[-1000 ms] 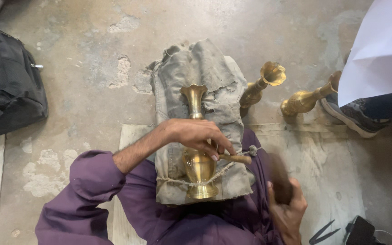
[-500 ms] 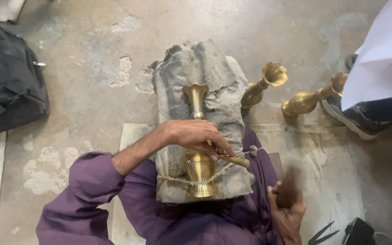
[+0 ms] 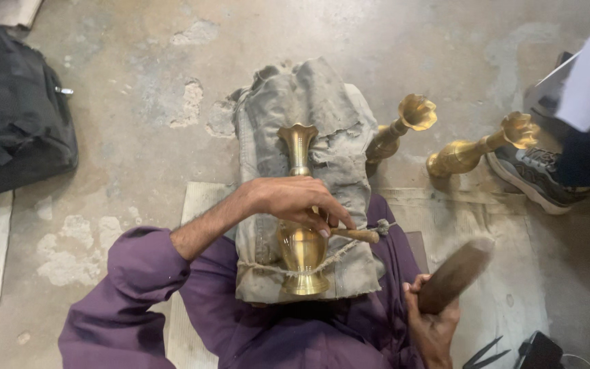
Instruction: The person sits on the floor with a brass vase resting on a cloth pad on their lap. They hold a small steel punch against the vase's surface with one hand and strike it with a wooden mallet held in the other hand, working repeatedly around the vase body to shape and decorate the brass.
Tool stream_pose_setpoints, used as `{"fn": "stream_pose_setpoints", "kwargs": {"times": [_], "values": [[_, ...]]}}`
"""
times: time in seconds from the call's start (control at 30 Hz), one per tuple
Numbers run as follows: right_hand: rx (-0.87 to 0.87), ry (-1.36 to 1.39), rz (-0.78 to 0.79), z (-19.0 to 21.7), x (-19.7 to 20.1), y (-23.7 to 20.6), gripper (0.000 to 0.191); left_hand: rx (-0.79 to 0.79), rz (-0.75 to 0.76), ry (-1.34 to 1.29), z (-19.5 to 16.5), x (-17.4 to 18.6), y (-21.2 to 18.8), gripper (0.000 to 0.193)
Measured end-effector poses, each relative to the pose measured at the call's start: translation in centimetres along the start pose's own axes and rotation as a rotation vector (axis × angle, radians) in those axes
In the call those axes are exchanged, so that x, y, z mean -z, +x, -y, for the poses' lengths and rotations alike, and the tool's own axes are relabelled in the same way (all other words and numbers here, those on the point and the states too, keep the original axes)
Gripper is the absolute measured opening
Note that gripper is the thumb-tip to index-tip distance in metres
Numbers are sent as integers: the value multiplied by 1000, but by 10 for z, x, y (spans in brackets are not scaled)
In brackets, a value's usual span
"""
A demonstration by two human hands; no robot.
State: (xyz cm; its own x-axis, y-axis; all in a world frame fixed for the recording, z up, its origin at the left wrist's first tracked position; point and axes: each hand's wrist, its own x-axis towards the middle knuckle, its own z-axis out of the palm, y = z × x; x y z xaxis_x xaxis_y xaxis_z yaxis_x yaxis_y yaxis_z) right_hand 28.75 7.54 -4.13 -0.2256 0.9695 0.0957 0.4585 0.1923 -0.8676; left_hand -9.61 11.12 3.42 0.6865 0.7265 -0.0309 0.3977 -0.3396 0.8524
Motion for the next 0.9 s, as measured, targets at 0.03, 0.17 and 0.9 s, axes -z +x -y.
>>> {"fn": "stream_pose_setpoints", "kwargs": {"times": [0.03, 0.17, 0.9], "values": [[25, 83, 15, -1, 0, 0, 24, 2, -5, -2, 0, 0, -1, 45], [-57, -220, 0, -1, -1, -1, 41, -17, -4, 11, -4, 3, -3, 44], [21, -170, 47, 9, 11, 15, 41, -6, -46, -85, 1, 5, -7, 48]]}}
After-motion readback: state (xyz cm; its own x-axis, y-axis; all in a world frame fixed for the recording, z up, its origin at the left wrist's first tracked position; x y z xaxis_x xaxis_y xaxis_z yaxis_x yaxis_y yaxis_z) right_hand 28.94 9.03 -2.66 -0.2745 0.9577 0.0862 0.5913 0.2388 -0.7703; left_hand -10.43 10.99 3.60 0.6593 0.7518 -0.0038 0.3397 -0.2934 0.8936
